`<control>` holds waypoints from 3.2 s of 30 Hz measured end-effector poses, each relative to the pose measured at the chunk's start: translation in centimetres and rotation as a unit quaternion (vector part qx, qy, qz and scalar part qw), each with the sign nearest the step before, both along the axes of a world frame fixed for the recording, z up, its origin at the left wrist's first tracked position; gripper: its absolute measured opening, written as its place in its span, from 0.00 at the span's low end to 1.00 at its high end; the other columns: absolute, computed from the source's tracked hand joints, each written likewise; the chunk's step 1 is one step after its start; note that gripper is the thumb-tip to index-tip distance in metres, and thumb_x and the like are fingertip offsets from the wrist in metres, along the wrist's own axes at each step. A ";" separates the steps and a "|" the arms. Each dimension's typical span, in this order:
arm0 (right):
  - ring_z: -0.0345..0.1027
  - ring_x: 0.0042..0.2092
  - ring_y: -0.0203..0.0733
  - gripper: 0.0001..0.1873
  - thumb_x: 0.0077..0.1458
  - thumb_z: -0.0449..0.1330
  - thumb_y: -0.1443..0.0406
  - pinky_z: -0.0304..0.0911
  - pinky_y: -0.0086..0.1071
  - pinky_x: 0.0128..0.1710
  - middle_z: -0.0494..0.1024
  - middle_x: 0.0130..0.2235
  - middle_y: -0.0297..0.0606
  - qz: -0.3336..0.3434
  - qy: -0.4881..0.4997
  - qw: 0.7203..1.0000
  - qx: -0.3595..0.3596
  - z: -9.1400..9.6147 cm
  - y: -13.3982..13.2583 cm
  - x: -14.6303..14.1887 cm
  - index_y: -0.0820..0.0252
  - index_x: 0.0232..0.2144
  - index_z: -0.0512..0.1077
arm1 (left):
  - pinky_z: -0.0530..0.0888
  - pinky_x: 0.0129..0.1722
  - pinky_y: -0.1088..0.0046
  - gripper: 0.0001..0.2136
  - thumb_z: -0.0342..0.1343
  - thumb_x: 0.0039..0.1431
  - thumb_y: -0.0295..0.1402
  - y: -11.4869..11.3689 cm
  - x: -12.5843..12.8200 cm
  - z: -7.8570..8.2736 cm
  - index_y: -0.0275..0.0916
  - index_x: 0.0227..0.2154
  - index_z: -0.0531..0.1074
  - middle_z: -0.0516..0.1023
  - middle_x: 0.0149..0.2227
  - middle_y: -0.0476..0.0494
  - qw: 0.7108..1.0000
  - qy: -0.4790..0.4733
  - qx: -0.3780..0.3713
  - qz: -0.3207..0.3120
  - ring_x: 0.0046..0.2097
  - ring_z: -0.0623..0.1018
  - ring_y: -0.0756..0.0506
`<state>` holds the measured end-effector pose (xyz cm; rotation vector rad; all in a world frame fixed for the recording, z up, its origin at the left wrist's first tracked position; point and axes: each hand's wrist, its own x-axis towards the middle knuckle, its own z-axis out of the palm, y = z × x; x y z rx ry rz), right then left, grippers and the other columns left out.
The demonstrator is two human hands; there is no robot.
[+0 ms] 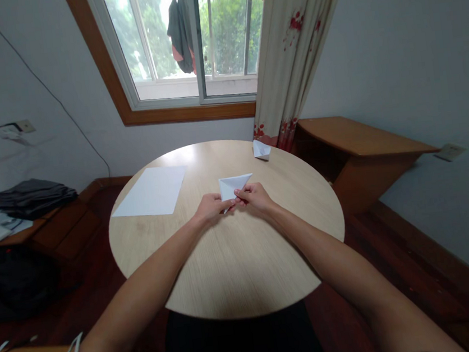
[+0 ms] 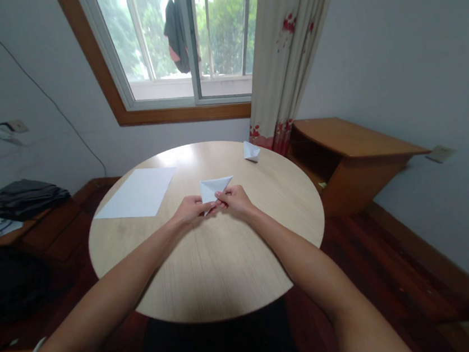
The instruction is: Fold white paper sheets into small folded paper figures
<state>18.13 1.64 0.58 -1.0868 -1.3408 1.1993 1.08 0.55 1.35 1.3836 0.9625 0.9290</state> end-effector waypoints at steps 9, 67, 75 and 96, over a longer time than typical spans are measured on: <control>0.62 0.19 0.31 0.24 0.30 0.71 0.49 0.58 0.27 0.19 0.75 0.20 0.38 0.006 0.011 1.000 -0.001 0.3 -0.1 -0.1 0.65 0.17 0.71 | 0.70 0.29 0.73 0.20 0.70 0.32 0.40 -0.5 0.2 0.8 0.29 0.28 0.78 0.80 0.30 0.36 0.998 -0.058 -0.007 -0.014 0.28 0.76 0.47; 0.61 0.20 0.32 0.25 0.33 0.70 0.46 0.58 0.28 0.21 0.74 0.20 0.36 -0.042 0.048 0.996 0.059 1.7 0.1 1.8 0.62 0.18 0.69 | 0.74 0.30 0.72 0.19 0.70 0.38 0.41 0.0 0.0 0.0 0.29 0.26 0.74 0.80 0.28 0.36 0.992 -0.068 -0.060 -0.087 0.27 0.78 0.48; 0.60 0.20 0.30 0.25 0.32 0.71 0.48 0.57 0.27 0.19 0.72 0.20 0.35 -0.081 0.075 0.991 0.073 2.3 0.1 2.5 0.61 0.17 0.68 | 0.74 0.29 0.73 0.22 0.72 0.34 0.41 0.0 -0.1 0.0 0.28 0.26 0.74 0.80 0.27 0.36 0.988 -0.076 -0.079 -0.107 0.26 0.78 0.48; 0.60 0.19 0.27 0.21 0.29 0.74 0.55 0.56 0.23 0.17 0.71 0.19 0.32 -0.054 0.153 0.986 0.039 2.3 0.6 3.9 0.64 0.21 0.72 | 0.72 0.29 0.74 0.24 0.72 0.33 0.42 0.0 -0.5 -1.2 0.28 0.29 0.72 0.79 0.26 0.37 0.985 -0.089 -0.083 -0.126 0.27 0.78 0.47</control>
